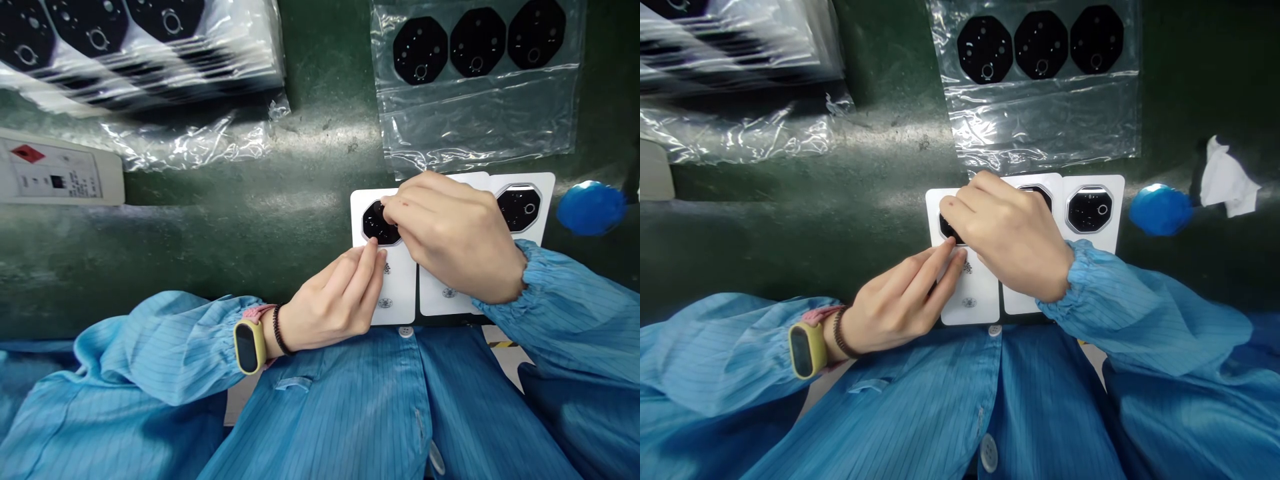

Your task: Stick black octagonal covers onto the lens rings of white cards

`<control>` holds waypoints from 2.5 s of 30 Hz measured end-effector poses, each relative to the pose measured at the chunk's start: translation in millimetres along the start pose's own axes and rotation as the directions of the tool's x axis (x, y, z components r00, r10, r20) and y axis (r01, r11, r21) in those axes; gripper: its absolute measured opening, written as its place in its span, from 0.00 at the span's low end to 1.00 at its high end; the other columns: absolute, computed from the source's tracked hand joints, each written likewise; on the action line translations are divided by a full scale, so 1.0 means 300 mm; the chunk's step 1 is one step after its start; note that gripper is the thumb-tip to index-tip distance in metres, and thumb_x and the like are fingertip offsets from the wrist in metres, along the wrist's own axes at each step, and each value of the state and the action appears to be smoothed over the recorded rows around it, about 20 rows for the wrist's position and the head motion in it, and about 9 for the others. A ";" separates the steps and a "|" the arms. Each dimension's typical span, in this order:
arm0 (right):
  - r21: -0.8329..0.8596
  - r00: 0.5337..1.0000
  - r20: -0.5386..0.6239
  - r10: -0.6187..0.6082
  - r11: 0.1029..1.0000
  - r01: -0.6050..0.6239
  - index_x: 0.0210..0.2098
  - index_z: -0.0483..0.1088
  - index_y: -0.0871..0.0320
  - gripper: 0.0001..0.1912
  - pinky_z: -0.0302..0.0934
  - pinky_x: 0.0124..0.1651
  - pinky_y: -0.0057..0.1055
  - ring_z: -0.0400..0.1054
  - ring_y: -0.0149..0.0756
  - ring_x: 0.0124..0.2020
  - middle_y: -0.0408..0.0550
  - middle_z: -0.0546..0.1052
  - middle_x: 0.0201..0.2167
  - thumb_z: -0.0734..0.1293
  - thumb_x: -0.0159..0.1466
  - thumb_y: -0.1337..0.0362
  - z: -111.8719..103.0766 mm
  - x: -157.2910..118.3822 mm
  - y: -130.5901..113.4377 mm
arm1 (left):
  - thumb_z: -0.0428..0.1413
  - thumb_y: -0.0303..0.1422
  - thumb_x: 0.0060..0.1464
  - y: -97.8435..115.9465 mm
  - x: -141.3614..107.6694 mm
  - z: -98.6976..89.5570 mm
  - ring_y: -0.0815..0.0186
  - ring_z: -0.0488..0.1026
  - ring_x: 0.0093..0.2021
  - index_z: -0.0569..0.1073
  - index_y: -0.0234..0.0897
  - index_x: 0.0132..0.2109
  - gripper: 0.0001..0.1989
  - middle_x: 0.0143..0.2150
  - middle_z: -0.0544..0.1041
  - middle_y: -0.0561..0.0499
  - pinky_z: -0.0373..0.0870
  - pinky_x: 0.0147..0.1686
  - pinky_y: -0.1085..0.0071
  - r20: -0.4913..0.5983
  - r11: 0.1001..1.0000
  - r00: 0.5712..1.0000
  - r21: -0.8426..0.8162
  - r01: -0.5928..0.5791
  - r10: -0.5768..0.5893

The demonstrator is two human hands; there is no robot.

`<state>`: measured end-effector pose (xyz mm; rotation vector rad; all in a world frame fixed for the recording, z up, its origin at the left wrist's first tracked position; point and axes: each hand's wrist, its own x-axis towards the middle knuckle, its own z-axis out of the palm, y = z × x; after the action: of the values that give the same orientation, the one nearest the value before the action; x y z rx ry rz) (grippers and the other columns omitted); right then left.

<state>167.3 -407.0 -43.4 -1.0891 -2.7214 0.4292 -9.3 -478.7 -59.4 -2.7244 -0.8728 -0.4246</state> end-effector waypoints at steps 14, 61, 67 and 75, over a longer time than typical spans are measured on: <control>-0.183 0.977 0.015 -0.215 0.960 0.214 0.27 0.71 0.60 0.20 0.59 0.29 0.33 0.69 0.35 0.31 0.48 0.76 0.27 0.53 0.66 0.76 -0.003 0.008 -0.026 | 0.52 0.18 0.56 0.006 0.014 0.004 0.64 0.79 0.32 0.76 0.22 0.40 0.08 0.35 0.82 0.43 0.79 0.37 0.71 -0.037 0.999 0.999 0.038 0.015 -0.014; 0.652 0.941 -0.188 0.280 0.753 -0.094 0.34 0.69 0.53 0.10 0.73 0.34 0.18 0.73 0.25 0.31 0.35 0.78 0.31 0.67 0.58 0.75 -0.184 -0.111 -0.017 | 0.58 0.26 0.55 0.006 0.028 0.059 0.62 0.73 0.47 0.56 0.41 0.62 0.30 0.42 0.71 0.50 0.73 0.49 0.66 0.080 0.214 0.872 -0.955 0.206 -0.483; 0.614 0.940 -0.227 0.253 0.787 -0.063 0.30 0.72 0.52 0.12 0.68 0.24 0.17 0.70 0.23 0.22 0.33 0.78 0.26 0.67 0.55 0.77 -0.189 -0.103 -0.017 | 0.56 0.27 0.57 0.008 0.025 0.063 0.64 0.74 0.44 0.55 0.39 0.62 0.29 0.39 0.71 0.52 0.76 0.44 0.70 0.053 0.247 0.894 -0.952 0.180 -0.446; 0.631 0.960 -0.100 0.260 0.763 -0.141 0.27 0.70 0.51 0.09 0.69 0.25 0.23 0.71 0.26 0.23 0.34 0.76 0.23 0.66 0.58 0.73 -0.198 -0.109 -0.003 | 0.53 0.27 0.59 0.003 0.032 0.045 0.67 0.75 0.34 0.54 0.41 0.61 0.26 0.34 0.72 0.53 0.76 0.33 0.75 0.095 0.230 0.901 -0.951 0.208 -0.424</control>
<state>206.1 -418.5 11.0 -1.1421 -2.0473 1.1052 1.5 -470.1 -68.7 -3.3283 -1.4926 -1.8337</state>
